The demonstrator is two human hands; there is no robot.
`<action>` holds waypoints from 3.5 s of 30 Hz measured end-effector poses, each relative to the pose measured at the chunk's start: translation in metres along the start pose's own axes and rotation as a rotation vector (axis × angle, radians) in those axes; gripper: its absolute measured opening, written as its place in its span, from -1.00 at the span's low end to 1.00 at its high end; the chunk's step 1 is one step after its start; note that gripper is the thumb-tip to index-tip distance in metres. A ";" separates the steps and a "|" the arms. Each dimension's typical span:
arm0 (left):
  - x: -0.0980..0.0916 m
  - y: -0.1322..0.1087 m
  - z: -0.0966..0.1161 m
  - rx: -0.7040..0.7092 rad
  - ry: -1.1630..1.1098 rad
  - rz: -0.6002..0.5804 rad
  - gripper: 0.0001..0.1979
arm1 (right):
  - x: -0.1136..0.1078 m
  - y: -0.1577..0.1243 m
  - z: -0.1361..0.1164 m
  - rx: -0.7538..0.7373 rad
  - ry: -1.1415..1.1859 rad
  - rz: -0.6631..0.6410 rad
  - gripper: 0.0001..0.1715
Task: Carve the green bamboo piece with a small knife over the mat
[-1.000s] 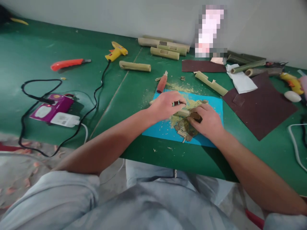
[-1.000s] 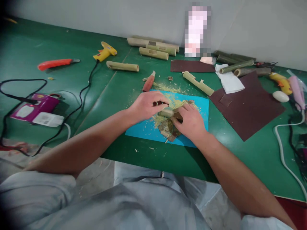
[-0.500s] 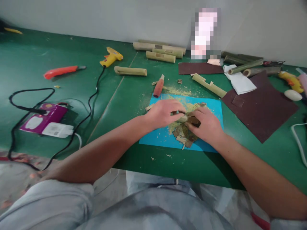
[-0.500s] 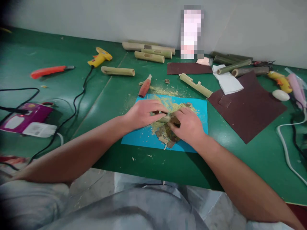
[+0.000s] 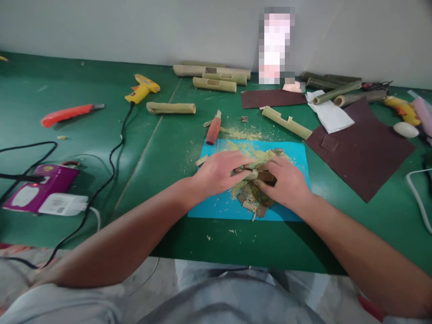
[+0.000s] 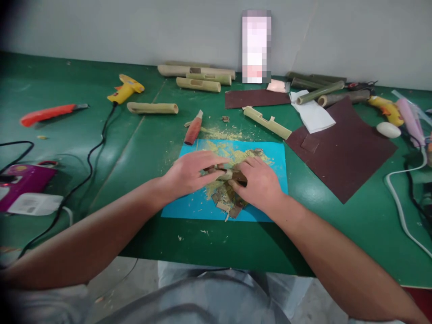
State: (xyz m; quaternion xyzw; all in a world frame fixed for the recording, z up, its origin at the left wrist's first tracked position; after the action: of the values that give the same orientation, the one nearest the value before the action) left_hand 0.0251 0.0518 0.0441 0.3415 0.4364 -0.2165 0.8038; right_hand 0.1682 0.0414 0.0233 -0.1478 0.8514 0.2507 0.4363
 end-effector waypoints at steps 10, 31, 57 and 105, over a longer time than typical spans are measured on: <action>-0.013 -0.005 0.007 -0.016 0.093 0.053 -0.81 | 0.001 -0.001 -0.009 -0.055 -0.077 -0.028 -0.82; -0.006 -0.008 -0.010 -0.228 0.035 0.131 -0.83 | 0.005 -0.003 -0.008 0.025 -0.119 -0.024 -0.84; 0.008 0.007 0.003 -0.250 0.335 -0.008 -0.78 | 0.008 -0.004 -0.015 -0.045 -0.181 0.054 -0.82; 0.006 0.005 -0.004 -0.223 0.325 0.062 -0.77 | 0.011 -0.002 -0.008 0.088 -0.155 -0.043 -0.87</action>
State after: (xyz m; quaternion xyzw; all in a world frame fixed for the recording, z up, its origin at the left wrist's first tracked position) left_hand 0.0294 0.0577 0.0391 0.2939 0.5708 -0.0841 0.7620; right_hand 0.1579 0.0347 0.0180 -0.1271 0.8219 0.2142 0.5122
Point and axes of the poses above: each hand's wrist, its own y-axis towards the middle knuckle, its own x-axis out of the palm, z = x × y, the point moved 8 cm from there along y, towards the middle knuckle, and after that the axes turned 4 degrees about y, right-handed, at the moved point
